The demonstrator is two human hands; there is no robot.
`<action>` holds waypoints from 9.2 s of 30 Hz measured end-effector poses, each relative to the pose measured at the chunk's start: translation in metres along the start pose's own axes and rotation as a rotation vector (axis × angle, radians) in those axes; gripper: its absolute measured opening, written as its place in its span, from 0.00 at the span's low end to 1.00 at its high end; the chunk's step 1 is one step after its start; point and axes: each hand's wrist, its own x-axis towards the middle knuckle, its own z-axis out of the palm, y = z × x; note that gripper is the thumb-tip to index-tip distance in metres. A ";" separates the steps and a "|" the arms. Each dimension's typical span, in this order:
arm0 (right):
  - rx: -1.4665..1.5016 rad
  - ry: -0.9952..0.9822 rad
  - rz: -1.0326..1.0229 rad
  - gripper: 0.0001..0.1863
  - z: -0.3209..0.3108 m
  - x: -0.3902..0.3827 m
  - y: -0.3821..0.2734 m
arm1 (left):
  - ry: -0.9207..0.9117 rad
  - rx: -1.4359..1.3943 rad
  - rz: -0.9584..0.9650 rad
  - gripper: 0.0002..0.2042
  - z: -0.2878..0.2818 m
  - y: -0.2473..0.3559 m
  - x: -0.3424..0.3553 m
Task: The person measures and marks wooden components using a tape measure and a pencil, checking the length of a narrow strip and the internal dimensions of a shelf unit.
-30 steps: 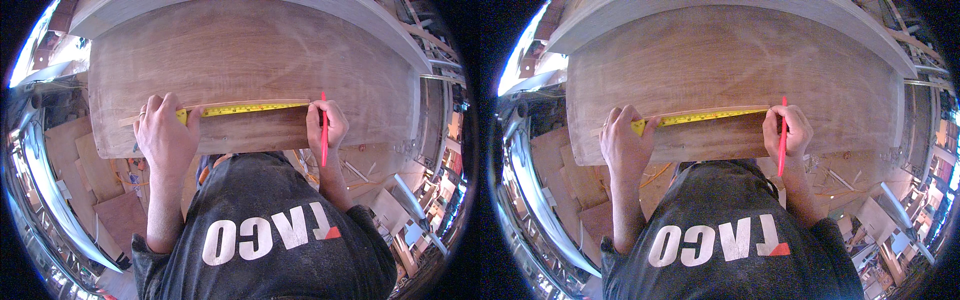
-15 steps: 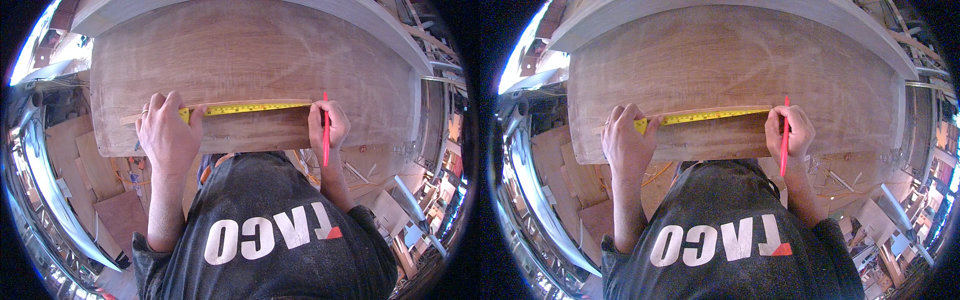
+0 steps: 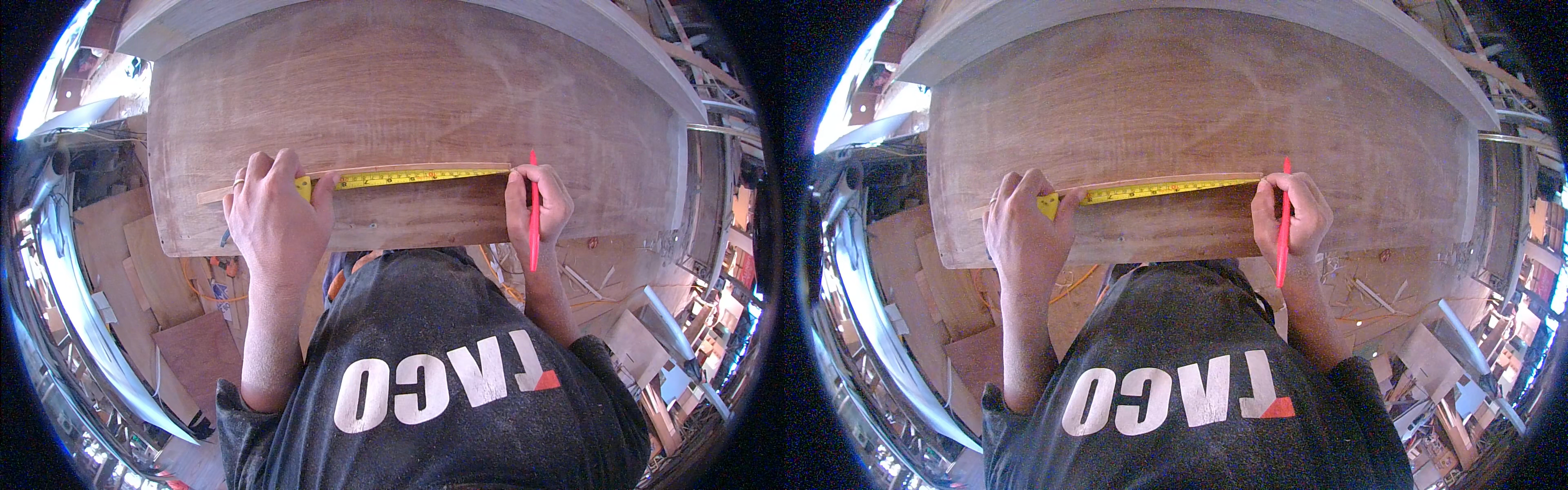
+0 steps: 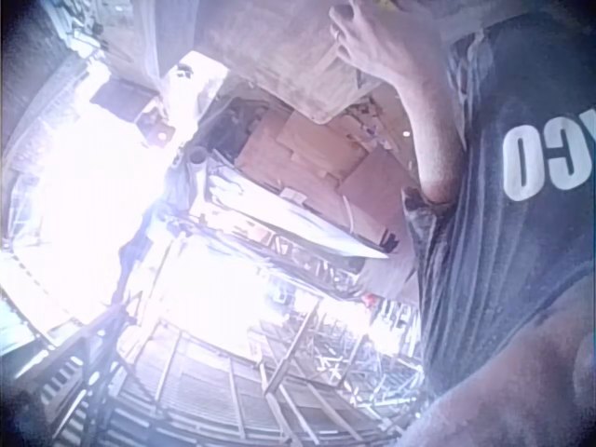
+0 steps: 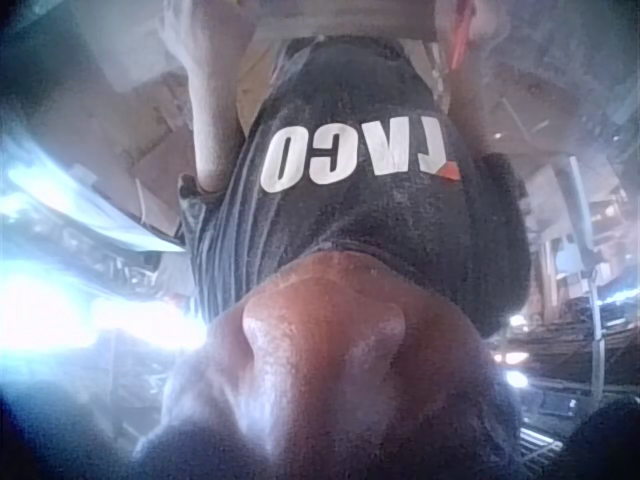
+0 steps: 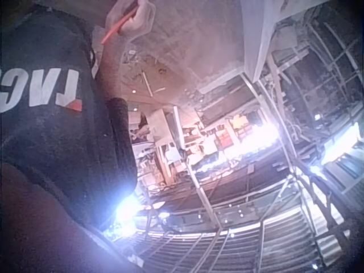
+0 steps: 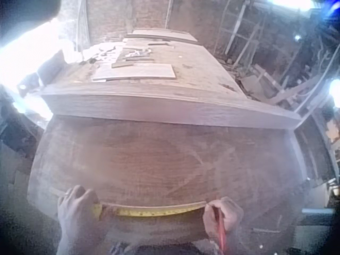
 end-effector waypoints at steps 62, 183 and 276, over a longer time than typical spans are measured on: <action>0.014 0.046 -0.079 0.05 0.002 0.003 0.013 | 0.073 -0.030 0.051 0.17 0.008 -0.003 0.001; 0.295 0.456 0.351 0.10 -0.056 -0.339 -0.159 | 0.104 -0.020 1.485 0.17 -0.048 0.043 -0.116; 0.530 1.162 0.765 0.09 -0.255 -0.105 0.572 | 0.251 1.669 1.257 0.10 0.223 0.951 -0.237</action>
